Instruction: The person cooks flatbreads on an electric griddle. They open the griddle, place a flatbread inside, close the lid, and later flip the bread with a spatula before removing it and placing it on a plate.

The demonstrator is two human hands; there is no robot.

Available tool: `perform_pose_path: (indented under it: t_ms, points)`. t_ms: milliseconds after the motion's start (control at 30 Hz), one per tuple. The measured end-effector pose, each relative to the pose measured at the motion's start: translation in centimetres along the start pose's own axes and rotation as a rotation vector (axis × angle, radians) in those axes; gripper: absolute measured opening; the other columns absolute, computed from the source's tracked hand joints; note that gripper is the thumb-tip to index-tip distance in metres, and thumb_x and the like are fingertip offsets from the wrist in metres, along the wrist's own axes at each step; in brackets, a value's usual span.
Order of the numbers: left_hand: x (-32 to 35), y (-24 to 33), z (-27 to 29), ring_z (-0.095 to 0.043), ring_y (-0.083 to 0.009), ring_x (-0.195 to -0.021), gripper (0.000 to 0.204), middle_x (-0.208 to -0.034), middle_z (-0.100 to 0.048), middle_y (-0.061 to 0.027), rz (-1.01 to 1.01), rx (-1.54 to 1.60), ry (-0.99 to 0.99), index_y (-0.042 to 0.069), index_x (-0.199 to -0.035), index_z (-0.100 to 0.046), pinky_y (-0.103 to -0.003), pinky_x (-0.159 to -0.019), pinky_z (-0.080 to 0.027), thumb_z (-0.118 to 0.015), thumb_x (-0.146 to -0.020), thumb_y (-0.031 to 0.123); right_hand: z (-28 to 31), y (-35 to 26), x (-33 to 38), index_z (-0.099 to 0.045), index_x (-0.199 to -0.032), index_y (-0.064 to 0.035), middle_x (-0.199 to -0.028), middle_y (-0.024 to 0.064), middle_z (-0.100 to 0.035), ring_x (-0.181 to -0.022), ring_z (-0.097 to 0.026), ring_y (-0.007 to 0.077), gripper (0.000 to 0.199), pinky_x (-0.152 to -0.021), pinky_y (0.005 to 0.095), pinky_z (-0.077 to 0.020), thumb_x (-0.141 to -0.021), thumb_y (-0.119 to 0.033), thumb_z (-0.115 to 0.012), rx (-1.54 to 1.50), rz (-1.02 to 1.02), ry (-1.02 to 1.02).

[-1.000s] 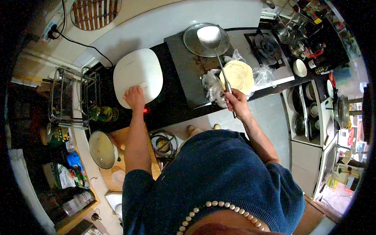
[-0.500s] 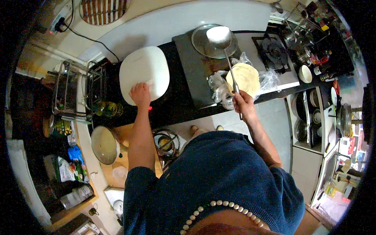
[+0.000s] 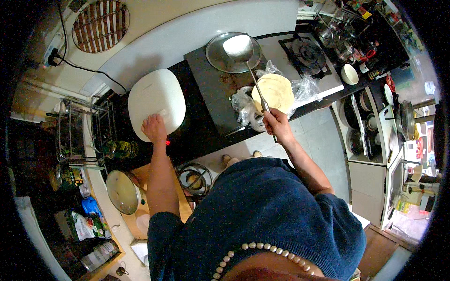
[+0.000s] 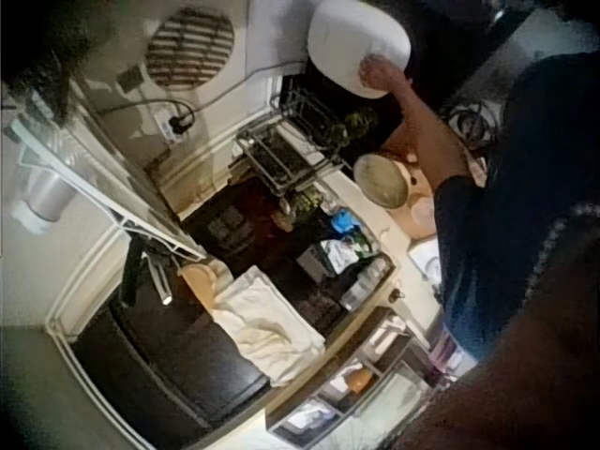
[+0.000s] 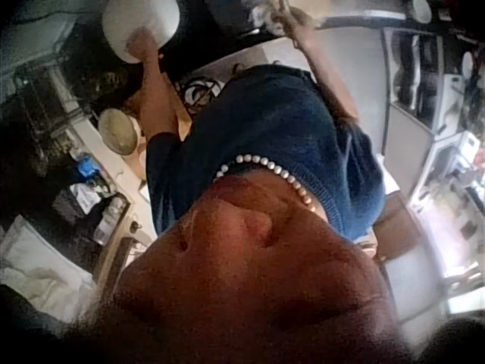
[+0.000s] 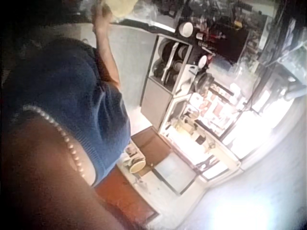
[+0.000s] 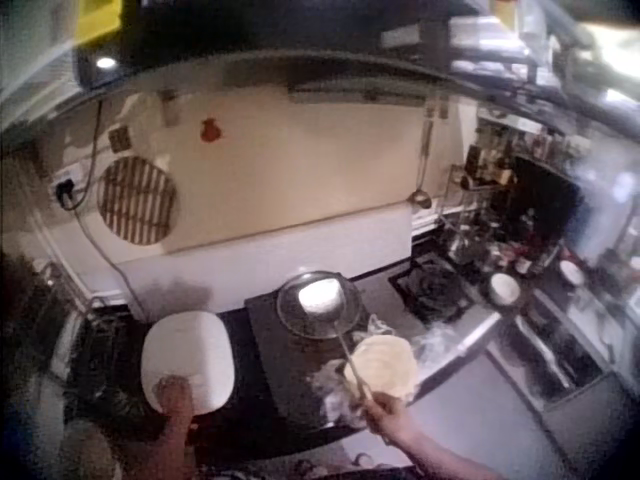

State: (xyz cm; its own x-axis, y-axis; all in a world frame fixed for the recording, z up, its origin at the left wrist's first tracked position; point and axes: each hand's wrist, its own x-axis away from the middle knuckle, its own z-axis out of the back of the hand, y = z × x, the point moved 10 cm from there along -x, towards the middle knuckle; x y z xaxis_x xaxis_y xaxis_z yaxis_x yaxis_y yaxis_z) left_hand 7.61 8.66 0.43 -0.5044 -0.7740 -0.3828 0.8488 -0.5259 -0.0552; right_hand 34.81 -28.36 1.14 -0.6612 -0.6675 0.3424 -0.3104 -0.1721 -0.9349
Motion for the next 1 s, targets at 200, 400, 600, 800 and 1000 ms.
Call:
perform_pose_path:
  t_ms: [200, 400, 600, 800, 1000]
  points:
    - [0.1, 0.0, 0.4, -0.055, -0.0295, -0.092, 0.033, -0.092, -0.062, -0.0080, -0.008, 0.008, 0.045, 0.008, -0.085, -0.065, -0.043, -0.087, -0.036, -0.041, -0.090, 0.029, 0.2, 0.1, -0.2, -0.052, -0.081, -0.0048, -0.058, -0.0024, -0.044, -0.044, -0.038, 0.0063, 0.022, -0.037, 0.0225, -0.0289, -0.093, -0.023, -0.051, -0.015, 0.005, 0.008]
    - [0.3, -1.0, -1.1, -0.056, -0.0285, -0.090, 0.031, -0.089, -0.062, -0.0066, -0.023, -0.036, 0.064, 0.008, -0.084, -0.065, -0.044, -0.086, -0.037, -0.042, -0.089, 0.028, 0.2, -0.3, -0.2, -0.053, -0.089, -0.0030, -0.061, -0.0009, -0.046, -0.043, -0.038, 0.0059, 0.018, -0.036, 0.0217, -0.0279, -0.093, -0.021, -0.051, -0.004, 0.021, 0.017]
    - [0.1, -0.4, 0.2, -0.055, -0.0280, -0.088, 0.029, -0.086, -0.062, -0.0048, 0.004, -0.011, 0.099, 0.008, -0.080, -0.064, -0.045, -0.085, -0.037, -0.044, -0.089, 0.027, 0.2, -0.1, -0.1, -0.055, -0.101, -0.0019, -0.060, -0.0017, -0.047, -0.043, -0.038, 0.0060, 0.022, -0.037, 0.0217, -0.0289, -0.092, -0.022, -0.052, -0.051, -0.024, 0.016]
    - [0.1, -0.1, 0.6, -0.054, -0.0272, -0.089, 0.030, -0.086, -0.062, -0.0047, -0.028, -0.021, 0.079, 0.008, -0.078, -0.064, -0.043, -0.084, -0.036, -0.043, -0.089, 0.028, 0.1, 0.0, -0.2, -0.055, -0.102, -0.0012, -0.062, -0.0022, -0.047, -0.044, -0.038, 0.0055, 0.024, -0.038, 0.0210, -0.0297, -0.092, -0.022, -0.052, -0.024, -0.017, 0.006]
    - [0.2, 0.1, 0.4, -0.053, -0.0261, -0.088, 0.031, -0.087, -0.062, -0.0046, -0.026, -0.029, 0.082, 0.008, -0.078, -0.064, -0.042, -0.084, -0.036, -0.042, -0.089, 0.027, -0.1, -0.4, 0.2, -0.055, -0.103, -0.0020, -0.063, -0.0026, -0.047, -0.046, -0.039, 0.0054, 0.023, -0.038, 0.0209, -0.0295, -0.092, -0.022, -0.052, -0.046, -0.035, 0.009]
